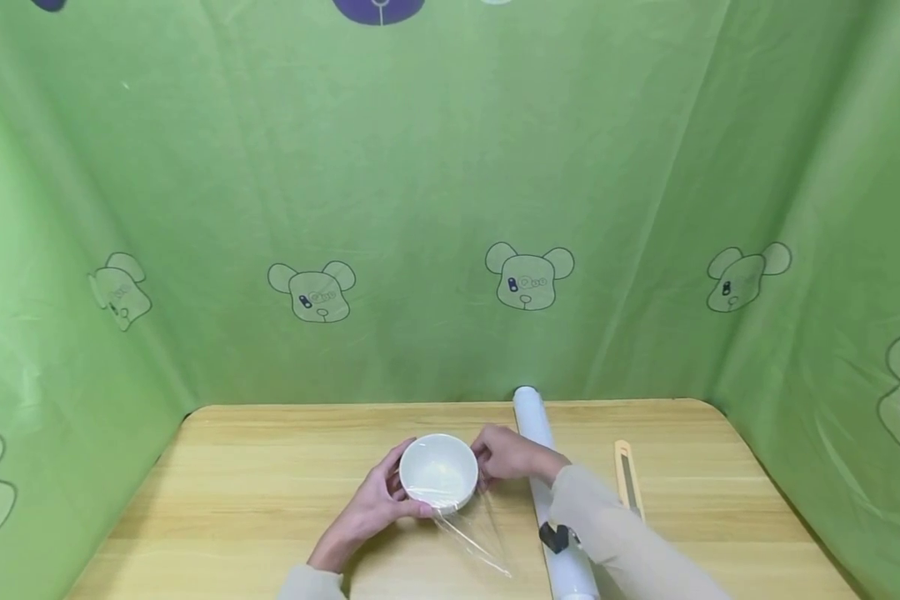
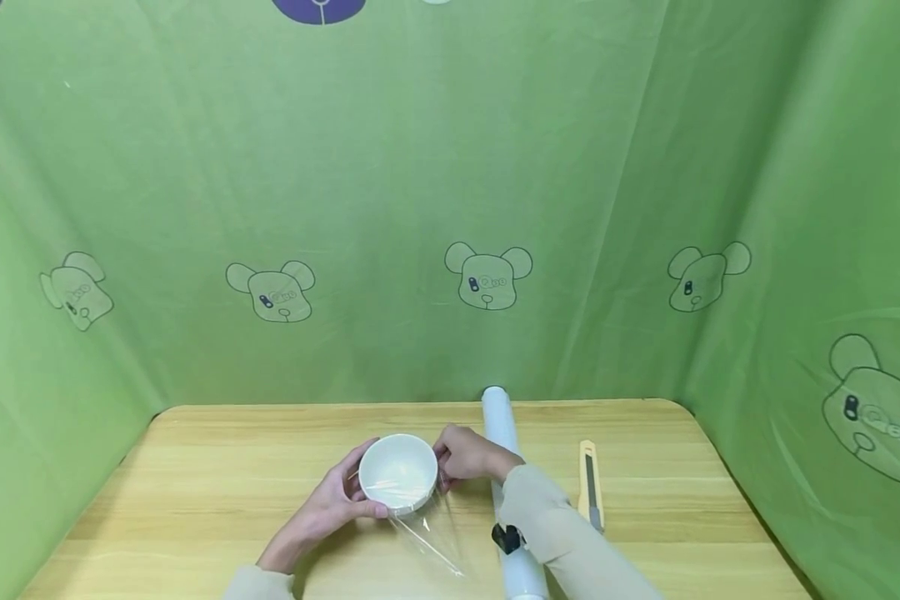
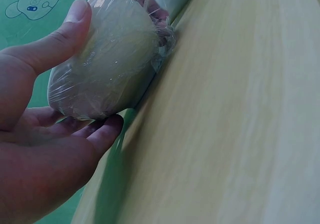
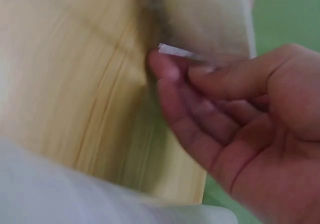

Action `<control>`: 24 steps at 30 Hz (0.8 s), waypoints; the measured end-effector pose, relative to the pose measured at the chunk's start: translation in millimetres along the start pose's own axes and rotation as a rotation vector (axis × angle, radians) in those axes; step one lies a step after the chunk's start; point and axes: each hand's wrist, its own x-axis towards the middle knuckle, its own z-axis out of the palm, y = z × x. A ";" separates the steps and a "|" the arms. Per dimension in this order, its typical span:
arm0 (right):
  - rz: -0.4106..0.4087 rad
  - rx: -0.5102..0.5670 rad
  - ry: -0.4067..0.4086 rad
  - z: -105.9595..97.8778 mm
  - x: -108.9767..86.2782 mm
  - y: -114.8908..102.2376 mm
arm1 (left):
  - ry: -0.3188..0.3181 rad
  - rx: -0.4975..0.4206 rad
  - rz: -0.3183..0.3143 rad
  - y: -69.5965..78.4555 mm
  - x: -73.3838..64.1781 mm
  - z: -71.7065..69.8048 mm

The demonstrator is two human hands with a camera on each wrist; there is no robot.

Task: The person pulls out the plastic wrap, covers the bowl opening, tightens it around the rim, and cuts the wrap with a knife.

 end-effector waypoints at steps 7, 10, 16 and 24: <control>0.037 -0.071 0.064 0.7 -25.1 -14.2 | -0.048 -0.008 0.015 2.2 -0.3 -3.7; 0.126 -0.114 0.160 3.5 -42.3 -24.3 | -0.070 -0.013 0.011 2.5 -0.8 -4.3; 0.219 -0.027 0.172 17.1 -79.5 -39.9 | -0.054 -0.016 0.005 3.3 -0.4 -2.7; 0.123 0.008 0.176 46.2 -97.0 -41.9 | -0.019 -0.010 0.014 2.4 -0.8 0.6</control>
